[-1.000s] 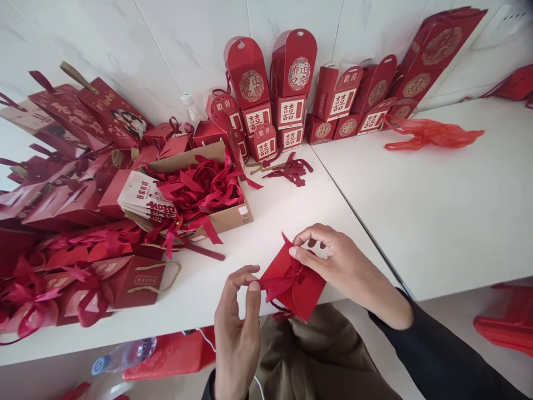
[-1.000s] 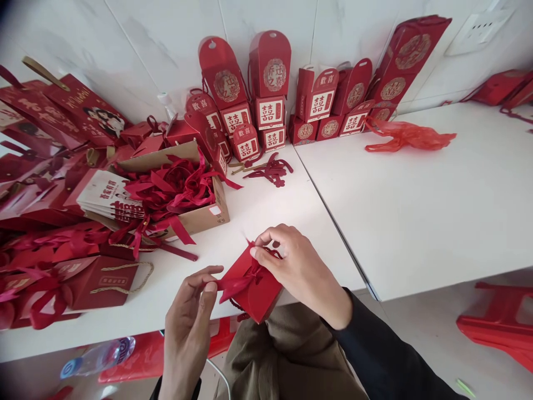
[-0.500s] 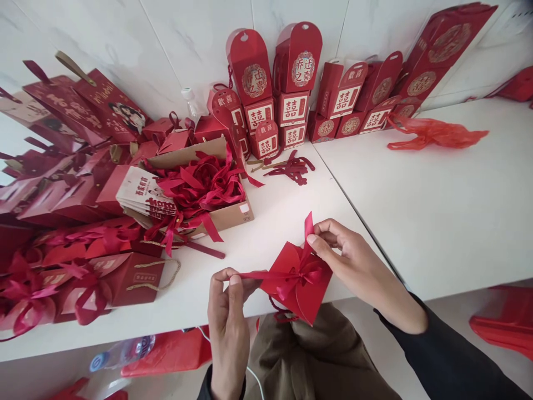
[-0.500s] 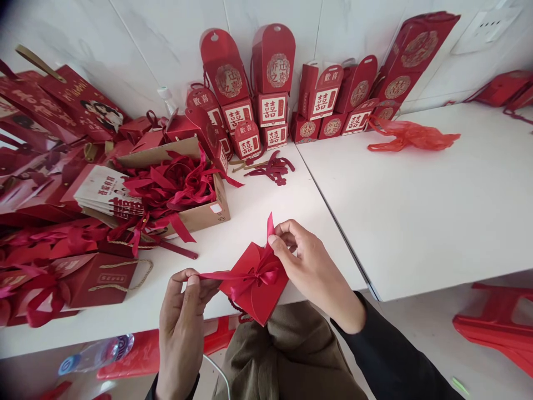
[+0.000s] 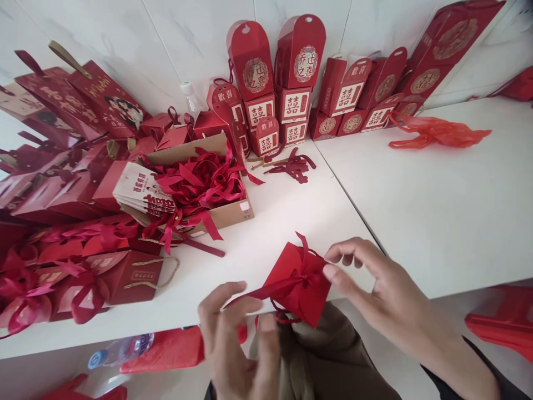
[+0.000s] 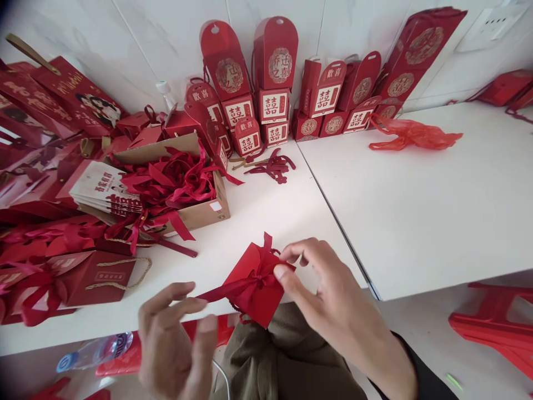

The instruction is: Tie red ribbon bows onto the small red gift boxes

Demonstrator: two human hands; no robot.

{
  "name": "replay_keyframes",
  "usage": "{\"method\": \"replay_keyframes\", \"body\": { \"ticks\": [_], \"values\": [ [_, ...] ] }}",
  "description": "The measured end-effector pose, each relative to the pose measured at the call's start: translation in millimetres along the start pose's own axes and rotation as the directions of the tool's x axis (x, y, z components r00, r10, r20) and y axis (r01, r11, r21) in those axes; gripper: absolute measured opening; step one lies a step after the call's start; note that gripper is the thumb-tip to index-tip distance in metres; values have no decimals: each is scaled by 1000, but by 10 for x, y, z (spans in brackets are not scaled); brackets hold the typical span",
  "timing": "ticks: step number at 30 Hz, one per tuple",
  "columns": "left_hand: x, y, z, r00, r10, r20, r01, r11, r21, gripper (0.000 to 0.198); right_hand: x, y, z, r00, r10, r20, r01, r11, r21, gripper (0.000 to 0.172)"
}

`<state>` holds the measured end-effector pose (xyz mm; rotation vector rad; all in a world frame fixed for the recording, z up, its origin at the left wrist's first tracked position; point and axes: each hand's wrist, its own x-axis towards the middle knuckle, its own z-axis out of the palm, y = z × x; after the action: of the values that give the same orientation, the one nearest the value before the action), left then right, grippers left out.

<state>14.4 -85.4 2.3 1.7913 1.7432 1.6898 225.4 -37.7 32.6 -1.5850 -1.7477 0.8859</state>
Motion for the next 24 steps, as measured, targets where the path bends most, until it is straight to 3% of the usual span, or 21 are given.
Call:
{"method": "replay_keyframes", "body": {
  "ticks": [2, 4, 6, 10, 17, 24],
  "values": [
    [-16, 53, 19, 982, 115, 151, -134, 983, 122, 13, -59, -10, 16, 993, -49, 107, 50, 999, -9, 15],
    [3, 73, 60, 949, 183, 257, -231, 957, 173, 16, -77, -16, 45, 988, -83, 127, 86, 996, -14, 9],
    [35, 65, 104, 933, 214, 289, -271, 946, 177, 15, -70, -18, 69, 988, -99, 121, 102, 994, -24, 11],
    [49, 19, 139, 941, 186, 282, -238, 958, 162, 15, -51, -34, 83, 989, -96, 109, 102, 994, -44, 15],
    [-73, -93, 119, 960, -29, 279, 20, 999, 34, 13, -64, -42, 134, 990, -127, 53, 131, 989, -72, 18],
    [-77, -94, 140, 935, -254, 248, 288, 951, -109, 16, -54, -30, 189, 994, -106, -11, 105, 993, -55, 17]
  ]
}}
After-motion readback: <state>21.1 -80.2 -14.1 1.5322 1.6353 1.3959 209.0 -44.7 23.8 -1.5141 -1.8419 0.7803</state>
